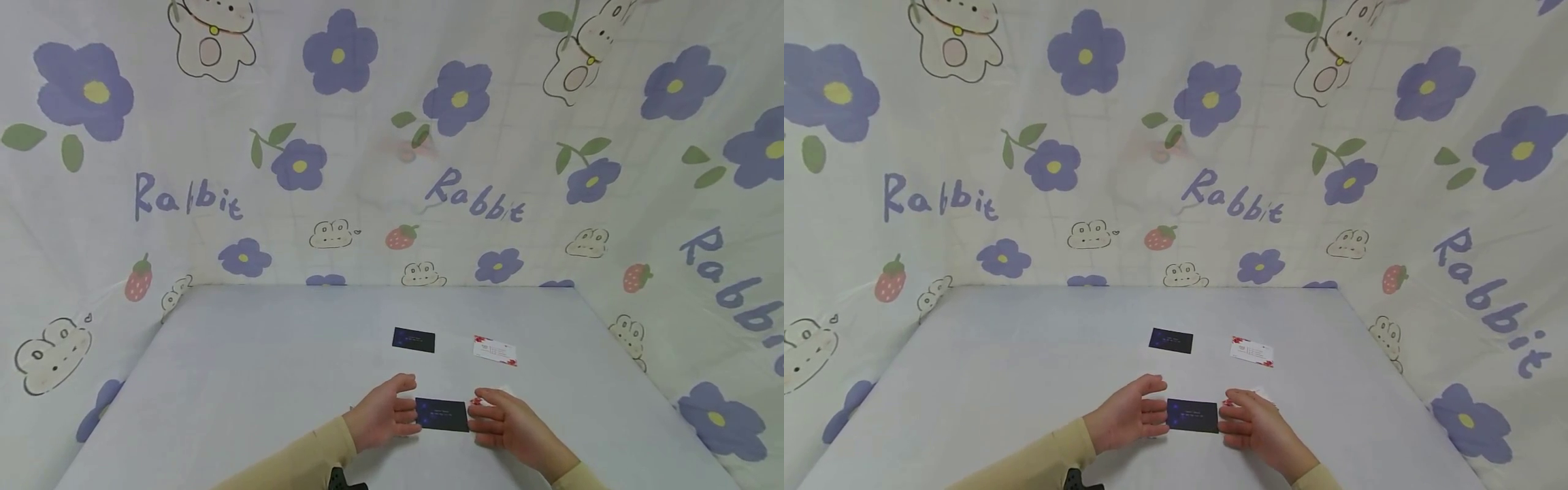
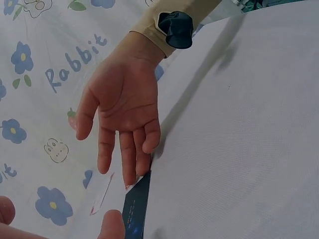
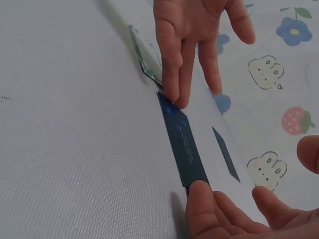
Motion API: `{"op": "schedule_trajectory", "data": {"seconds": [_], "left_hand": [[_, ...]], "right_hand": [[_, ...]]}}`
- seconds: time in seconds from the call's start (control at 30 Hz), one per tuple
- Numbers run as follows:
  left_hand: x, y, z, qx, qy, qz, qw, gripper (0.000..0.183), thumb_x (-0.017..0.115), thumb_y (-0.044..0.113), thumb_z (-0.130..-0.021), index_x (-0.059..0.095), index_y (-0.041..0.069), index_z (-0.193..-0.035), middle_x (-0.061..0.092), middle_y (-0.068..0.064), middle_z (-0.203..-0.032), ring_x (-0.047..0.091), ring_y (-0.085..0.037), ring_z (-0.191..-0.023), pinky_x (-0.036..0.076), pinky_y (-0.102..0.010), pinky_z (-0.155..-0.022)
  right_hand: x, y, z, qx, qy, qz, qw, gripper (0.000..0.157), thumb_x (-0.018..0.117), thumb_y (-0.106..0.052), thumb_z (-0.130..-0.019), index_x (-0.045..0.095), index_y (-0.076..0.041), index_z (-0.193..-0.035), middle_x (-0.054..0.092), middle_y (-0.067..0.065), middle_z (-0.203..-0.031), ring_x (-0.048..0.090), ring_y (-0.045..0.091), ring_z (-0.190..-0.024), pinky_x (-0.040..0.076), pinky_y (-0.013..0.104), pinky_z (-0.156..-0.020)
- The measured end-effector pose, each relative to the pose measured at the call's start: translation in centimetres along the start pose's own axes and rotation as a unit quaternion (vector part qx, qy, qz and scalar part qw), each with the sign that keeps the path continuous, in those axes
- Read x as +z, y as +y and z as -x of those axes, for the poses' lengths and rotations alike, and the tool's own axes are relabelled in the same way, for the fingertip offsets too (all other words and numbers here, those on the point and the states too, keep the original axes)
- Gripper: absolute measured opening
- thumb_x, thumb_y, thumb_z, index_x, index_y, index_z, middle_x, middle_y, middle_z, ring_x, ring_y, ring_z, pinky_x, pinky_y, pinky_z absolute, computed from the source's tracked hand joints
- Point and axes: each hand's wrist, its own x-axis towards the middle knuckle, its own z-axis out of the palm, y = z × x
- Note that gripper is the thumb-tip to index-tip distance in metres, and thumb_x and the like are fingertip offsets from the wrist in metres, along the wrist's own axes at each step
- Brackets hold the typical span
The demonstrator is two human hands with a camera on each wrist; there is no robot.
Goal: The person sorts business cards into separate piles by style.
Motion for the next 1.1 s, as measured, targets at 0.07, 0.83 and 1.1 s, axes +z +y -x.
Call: {"op": "schedule_trajectory", "data": {"seconds": [0.07, 0.83, 1.1], "left_hand": [[0.0, 0.1, 0.2, 0.000, 0.003, 0.006, 1.0000, 0.073, 0.052, 0.043, -0.096, 0.031, -0.005, -0.148, 0.026, -0.044, -0.146, 0.028, -0.056, -0.137, 0.048, -0.053, -0.100], [-1.6, 1.1, 4.3, 0.034, -0.045, 0.053, 0.9970, 0.074, 0.042, 0.047, -0.099, 0.026, -0.005, -0.149, 0.028, -0.039, -0.149, 0.039, -0.047, -0.136, 0.044, -0.050, -0.106], [-1.7, -0.3, 3.8, 0.031, -0.044, 0.055, 0.9970, 0.075, 0.043, 0.045, -0.099, 0.023, -0.006, -0.150, 0.021, -0.043, -0.149, 0.029, -0.053, -0.139, 0.041, -0.053, -0.108]], "right_hand": [[-0.1, 0.1, 0.0, 0.002, 0.001, -0.012, 1.000, 0.077, 0.048, -0.050, -0.098, 0.026, 0.002, -0.149, 0.067, 0.011, -0.119, 0.069, 0.020, -0.096, 0.058, 0.037, -0.086], [0.6, -1.3, 1.0, -0.015, -0.059, -0.070, 0.996, 0.073, 0.050, -0.045, -0.099, 0.022, -0.003, -0.152, 0.068, 0.004, -0.116, 0.067, 0.016, -0.098, 0.051, 0.027, -0.082], [1.2, -0.4, 0.7, -0.015, -0.040, -0.021, 0.999, 0.073, 0.047, -0.047, -0.099, 0.023, 0.001, -0.148, 0.066, 0.009, -0.120, 0.066, 0.015, -0.095, 0.051, 0.027, -0.080]]}}
